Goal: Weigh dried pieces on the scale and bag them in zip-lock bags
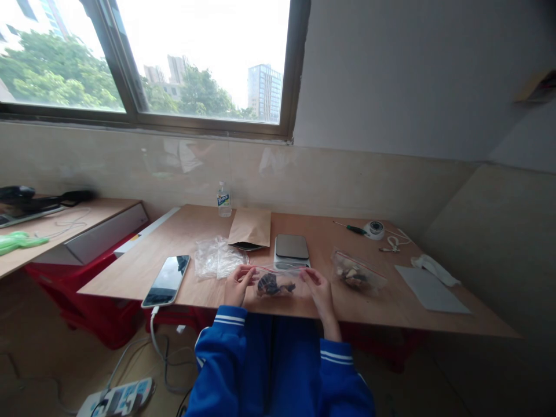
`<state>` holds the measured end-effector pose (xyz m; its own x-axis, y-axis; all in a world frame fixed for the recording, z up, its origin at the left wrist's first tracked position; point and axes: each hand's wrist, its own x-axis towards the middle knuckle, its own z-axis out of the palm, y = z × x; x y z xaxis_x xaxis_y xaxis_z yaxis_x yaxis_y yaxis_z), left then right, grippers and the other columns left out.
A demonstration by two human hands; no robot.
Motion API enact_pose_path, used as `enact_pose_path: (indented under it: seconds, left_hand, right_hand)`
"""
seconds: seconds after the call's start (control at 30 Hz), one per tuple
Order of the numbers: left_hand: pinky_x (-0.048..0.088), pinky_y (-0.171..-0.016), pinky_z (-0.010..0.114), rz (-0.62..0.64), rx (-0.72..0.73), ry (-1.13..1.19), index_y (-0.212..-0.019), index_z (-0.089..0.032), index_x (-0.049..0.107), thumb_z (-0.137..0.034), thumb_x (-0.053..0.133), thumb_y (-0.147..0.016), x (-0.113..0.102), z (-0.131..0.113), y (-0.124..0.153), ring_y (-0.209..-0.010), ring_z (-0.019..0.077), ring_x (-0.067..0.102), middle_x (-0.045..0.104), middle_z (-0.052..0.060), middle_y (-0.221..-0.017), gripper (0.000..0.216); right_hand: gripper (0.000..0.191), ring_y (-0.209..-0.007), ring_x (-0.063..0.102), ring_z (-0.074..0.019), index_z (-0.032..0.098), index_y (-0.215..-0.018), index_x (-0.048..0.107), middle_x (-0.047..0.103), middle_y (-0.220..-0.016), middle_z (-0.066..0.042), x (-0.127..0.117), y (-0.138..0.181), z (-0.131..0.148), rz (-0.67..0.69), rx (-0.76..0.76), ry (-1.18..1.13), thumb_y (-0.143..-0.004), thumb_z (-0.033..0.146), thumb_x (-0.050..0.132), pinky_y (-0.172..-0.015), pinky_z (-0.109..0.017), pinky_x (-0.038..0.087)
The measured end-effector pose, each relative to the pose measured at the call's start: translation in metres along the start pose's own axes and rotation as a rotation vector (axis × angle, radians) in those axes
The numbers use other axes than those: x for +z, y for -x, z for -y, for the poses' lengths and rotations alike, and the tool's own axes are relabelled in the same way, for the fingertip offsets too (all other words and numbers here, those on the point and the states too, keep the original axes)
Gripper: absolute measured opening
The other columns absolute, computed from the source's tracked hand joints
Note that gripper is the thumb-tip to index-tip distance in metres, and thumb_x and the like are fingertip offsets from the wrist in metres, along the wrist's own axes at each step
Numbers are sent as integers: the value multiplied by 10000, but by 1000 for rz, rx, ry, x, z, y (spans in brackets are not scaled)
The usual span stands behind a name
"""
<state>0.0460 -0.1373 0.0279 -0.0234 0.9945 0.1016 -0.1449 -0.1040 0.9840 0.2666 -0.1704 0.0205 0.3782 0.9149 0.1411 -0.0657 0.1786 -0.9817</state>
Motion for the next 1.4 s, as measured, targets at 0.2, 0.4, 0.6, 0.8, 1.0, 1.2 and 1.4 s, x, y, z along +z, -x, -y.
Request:
enact_pose_path:
  seconds: [0.2, 0.4, 0.6, 0.8, 1.0, 1.2, 1.4]
  left_hand:
    - [503, -638, 276, -5, 65, -86, -831, -152, 592, -477, 660, -682, 4, 3, 1, -726, 193, 668, 672, 59, -804, 365]
    - [480, -661, 261, -52, 144, -171, -788, -165, 621, -446, 663, -684, 5, 3, 0, -742, 174, 628, 654, 41, -766, 302]
    - [452, -637, 255, -86, 115, -162, -765, -166, 629, -467, 678, -652, 4, 6, -1, -740, 174, 610, 654, 45, -771, 326]
    - [451, -655, 263, -106, 94, -120, -760, -160, 617, -484, 683, -629, 9, 4, -1, -712, 164, 606, 641, 37, -758, 356]
    - [439, -544, 233, -33, 29, -16, -824, -153, 615, -510, 662, -629, 17, 4, -1, -634, 135, 587, 619, 28, -745, 409]
    - [473, -614, 248, 17, 42, -52, -789, -164, 646, -467, 710, -594, 18, 7, 0, -670, 145, 596, 646, 25, -728, 366]
    - [477, -647, 260, -31, 59, -60, -709, -170, 645, -438, 731, -572, 17, 2, 1, -668, 151, 610, 658, 13, -693, 314]
  right_hand:
    - [312, -793, 629, -193, 168, -826, 674, 694, -826, -49, -7, 3, 2, -32, -65, 38, -667, 435, 702, -759, -325, 482]
    - [267, -791, 611, -175, 178, -827, 657, 677, -817, -31, -8, 3, -2, -37, -108, 3, -696, 409, 682, -766, -309, 470]
    - [243, -801, 603, -176, 188, -821, 650, 669, -816, -27, -6, 3, -4, -40, -103, -4, -706, 401, 672, -791, -317, 461]
    - [264, -783, 604, -176, 189, -800, 620, 656, -783, -19, 0, 5, 0, -64, -100, -28, -709, 434, 653, -774, -313, 467]
    - [354, -776, 610, -166, 183, -944, 604, 663, -871, -42, 3, 5, -2, -15, -36, -87, -721, 454, 642, -701, -277, 479]
    - [374, -745, 601, -163, 170, -896, 645, 668, -831, -46, 5, 3, -6, 23, -46, -15, -718, 499, 631, -665, -264, 476]
    - [330, -651, 571, -134, 178, -826, 635, 652, -754, -21, 6, 2, -8, -31, -67, -9, -695, 480, 657, -595, -240, 458]
